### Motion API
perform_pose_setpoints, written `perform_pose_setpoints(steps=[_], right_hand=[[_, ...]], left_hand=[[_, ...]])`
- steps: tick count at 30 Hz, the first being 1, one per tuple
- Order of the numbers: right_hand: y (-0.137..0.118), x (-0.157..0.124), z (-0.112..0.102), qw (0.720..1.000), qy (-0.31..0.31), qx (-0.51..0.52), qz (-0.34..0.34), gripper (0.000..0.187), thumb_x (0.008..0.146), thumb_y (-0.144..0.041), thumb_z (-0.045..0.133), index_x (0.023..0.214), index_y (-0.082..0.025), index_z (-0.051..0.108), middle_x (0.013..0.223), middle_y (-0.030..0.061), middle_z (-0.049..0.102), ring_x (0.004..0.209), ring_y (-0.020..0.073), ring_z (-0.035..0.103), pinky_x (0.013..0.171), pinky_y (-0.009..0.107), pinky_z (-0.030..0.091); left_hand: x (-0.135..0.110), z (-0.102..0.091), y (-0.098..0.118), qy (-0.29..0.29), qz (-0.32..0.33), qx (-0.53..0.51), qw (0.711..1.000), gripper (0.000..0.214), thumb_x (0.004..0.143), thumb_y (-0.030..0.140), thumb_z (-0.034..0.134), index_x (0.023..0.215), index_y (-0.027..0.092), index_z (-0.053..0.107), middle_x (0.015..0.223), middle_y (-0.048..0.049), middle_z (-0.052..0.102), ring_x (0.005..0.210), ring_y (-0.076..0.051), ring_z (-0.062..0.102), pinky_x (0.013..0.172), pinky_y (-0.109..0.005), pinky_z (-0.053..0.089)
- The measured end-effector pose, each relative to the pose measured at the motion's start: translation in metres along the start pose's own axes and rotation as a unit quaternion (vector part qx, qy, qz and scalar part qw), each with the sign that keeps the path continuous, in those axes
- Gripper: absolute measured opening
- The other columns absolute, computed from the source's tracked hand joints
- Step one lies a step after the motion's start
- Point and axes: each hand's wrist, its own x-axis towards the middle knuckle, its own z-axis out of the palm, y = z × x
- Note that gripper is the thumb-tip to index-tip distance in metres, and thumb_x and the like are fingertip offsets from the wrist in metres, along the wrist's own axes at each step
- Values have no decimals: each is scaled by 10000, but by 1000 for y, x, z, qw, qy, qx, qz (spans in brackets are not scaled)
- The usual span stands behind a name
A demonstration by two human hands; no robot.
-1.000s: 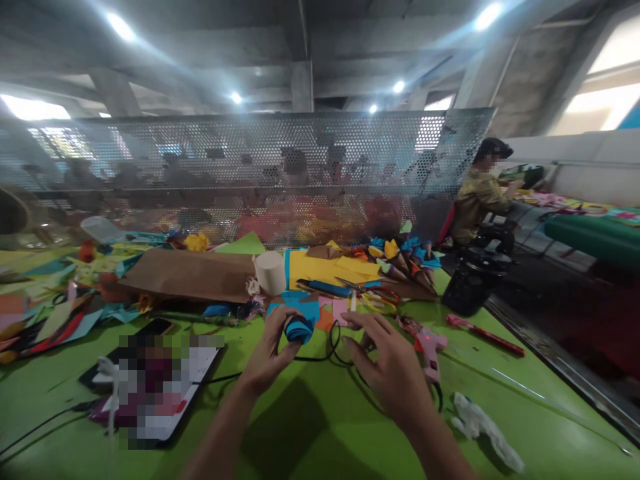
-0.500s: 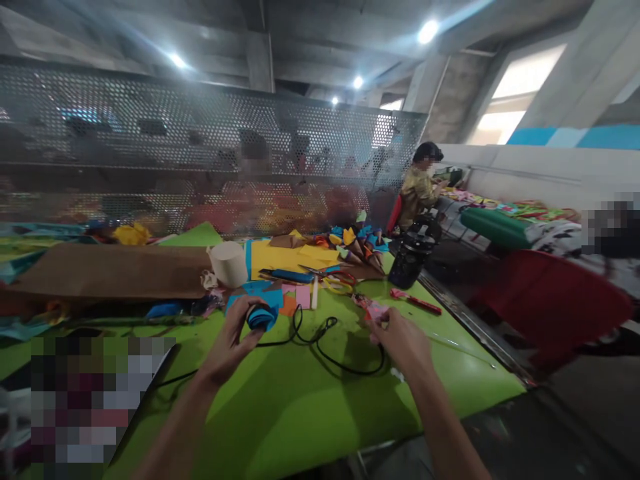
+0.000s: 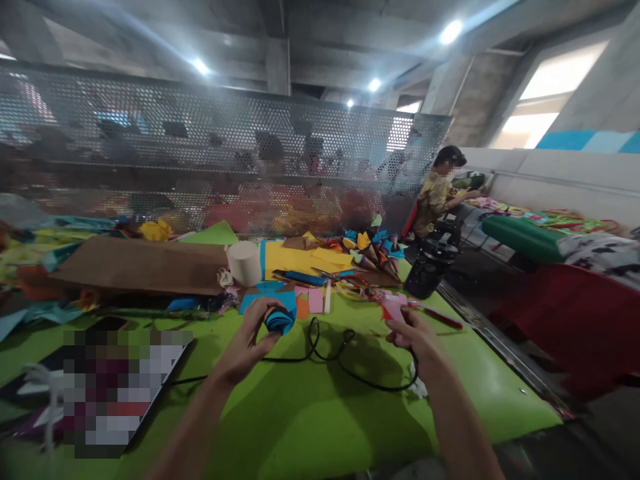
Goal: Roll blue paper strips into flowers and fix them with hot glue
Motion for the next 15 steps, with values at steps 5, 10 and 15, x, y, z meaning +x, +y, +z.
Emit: perform_pose_setpoints(steps=[5,10,15], right_hand=[[-26,-21,9,941,-100,320,35,278,536,-287,813,683,-199,594,506,-55,479,410,71,405,367,193,379],[-46,-33,13,951,-140,276,15,339,606,-422,826,832,-196,713,739,63,684,573,155,583,433,225,467],[-44,-40,18,968,-189,150,-64,422,693,-566,763,873,-184,760,684,75,680,514,129,516,419,210,430]], left_hand=[[-1,0,2,-4,-12,-16,1000,307,823,300,555,1122,234,522,1127,-68,573,1090,-279,470,975,-412,362],[-2,0,3,-16,-23,-30,999,325,811,269,562,1130,233,507,1150,-67,559,1110,-272,465,985,-402,359],[-2,1,5,-31,-30,-24,999,328,823,248,557,1144,249,492,1137,-50,555,1100,-253,474,1015,-404,338]])
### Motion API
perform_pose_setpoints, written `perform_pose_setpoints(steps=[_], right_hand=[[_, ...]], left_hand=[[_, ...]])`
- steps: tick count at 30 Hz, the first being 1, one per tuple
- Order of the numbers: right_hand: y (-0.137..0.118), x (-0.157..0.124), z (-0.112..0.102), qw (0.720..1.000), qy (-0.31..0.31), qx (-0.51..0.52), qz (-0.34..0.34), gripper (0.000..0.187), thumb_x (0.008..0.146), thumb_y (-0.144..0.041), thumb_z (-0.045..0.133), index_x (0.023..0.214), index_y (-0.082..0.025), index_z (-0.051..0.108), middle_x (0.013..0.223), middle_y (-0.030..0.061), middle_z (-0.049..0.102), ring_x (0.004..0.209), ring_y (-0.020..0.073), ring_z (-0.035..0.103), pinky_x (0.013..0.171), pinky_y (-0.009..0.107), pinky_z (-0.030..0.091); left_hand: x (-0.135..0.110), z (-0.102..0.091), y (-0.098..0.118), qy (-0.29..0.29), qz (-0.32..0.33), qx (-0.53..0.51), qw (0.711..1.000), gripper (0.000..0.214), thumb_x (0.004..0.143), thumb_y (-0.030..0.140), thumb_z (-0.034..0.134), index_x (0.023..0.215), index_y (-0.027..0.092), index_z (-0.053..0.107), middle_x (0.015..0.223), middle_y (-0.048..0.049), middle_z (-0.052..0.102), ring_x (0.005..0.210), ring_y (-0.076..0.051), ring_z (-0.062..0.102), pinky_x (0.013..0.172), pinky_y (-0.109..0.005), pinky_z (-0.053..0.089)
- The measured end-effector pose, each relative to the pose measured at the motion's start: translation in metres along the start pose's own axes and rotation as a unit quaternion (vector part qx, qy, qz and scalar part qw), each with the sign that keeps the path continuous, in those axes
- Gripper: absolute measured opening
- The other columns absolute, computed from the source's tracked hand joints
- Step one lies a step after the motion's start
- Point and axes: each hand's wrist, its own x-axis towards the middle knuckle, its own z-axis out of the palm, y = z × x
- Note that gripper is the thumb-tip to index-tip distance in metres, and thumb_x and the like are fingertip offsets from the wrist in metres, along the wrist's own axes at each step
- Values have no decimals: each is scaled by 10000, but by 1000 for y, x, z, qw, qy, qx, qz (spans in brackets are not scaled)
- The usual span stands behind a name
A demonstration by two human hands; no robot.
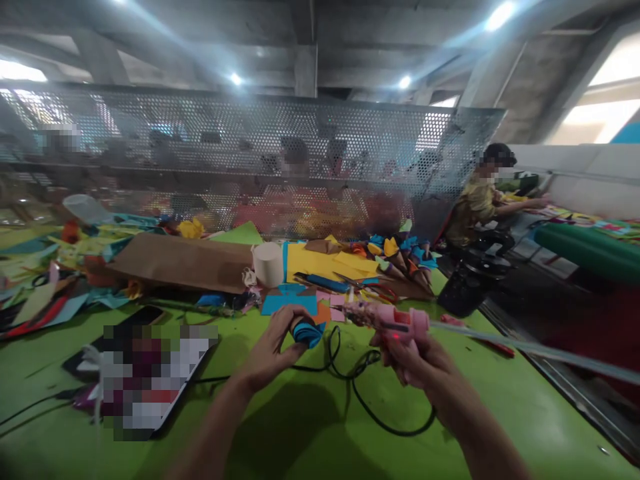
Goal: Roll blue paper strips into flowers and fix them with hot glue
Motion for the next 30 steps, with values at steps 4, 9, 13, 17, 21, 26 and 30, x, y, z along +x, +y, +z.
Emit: perform_pose_setpoints(steps=[4,9,13,17,21,26,30], right_hand=[[0,-5,4,996,-9,-76,-42,435,685,-588,756,898,-209,769,736,84,714,534,152,560,426,222,462],[-6,-5,8,985,-57,-143,-72,381,722,-568,729,883,-226,775,746,76,735,566,176,617,456,231,513],[-5,0,10,983,-84,-150,-69,380,757,-566,701,938,-240,777,828,82,759,688,220,681,536,253,561],[-1,4,10,980,-112,-159,-48,421,775,-581,681,1014,-246,769,886,83,767,769,244,697,635,288,588],[-1,7,11,973,-143,-181,-18,468,795,-580,663,1099,-233,746,921,89,763,825,261,699,730,323,592],[-1,13,13,963,-178,-204,-3,488,815,-577,644,1130,-213,726,1017,97,753,907,282,694,800,348,580],[-1,16,15,949,-213,-232,1,510,844,-582,604,1184,-214,701,1040,86,749,979,303,678,849,388,568]], left_hand=[[1,0,-1,-8,-34,-29,999,312,825,285,564,1128,250,499,1133,-47,551,1090,-256,475,981,-396,369],[3,-2,-9,-26,-93,-166,981,316,831,375,533,1100,209,517,1066,-51,573,1021,-253,509,912,-375,414],[2,-4,-21,-41,-183,-239,953,470,807,500,567,1153,182,585,1243,-97,584,1215,-321,450,1043,-419,345],[0,-5,-32,-44,-263,-255,930,555,774,532,622,1186,160,629,1353,-122,559,1284,-338,415,1117,-448,266],[1,-6,-32,-71,-254,-258,929,507,801,493,614,1189,167,643,1280,-105,610,1139,-282,513,1012,-401,374],[3,-10,-23,-100,-237,-245,935,411,824,454,589,1120,181,672,1143,-72,658,1029,-241,535,901,-350,414],[4,-12,-19,-113,-236,-256,931,407,831,450,584,1138,195,664,1193,-67,644,1074,-240,526,914,-345,403]])
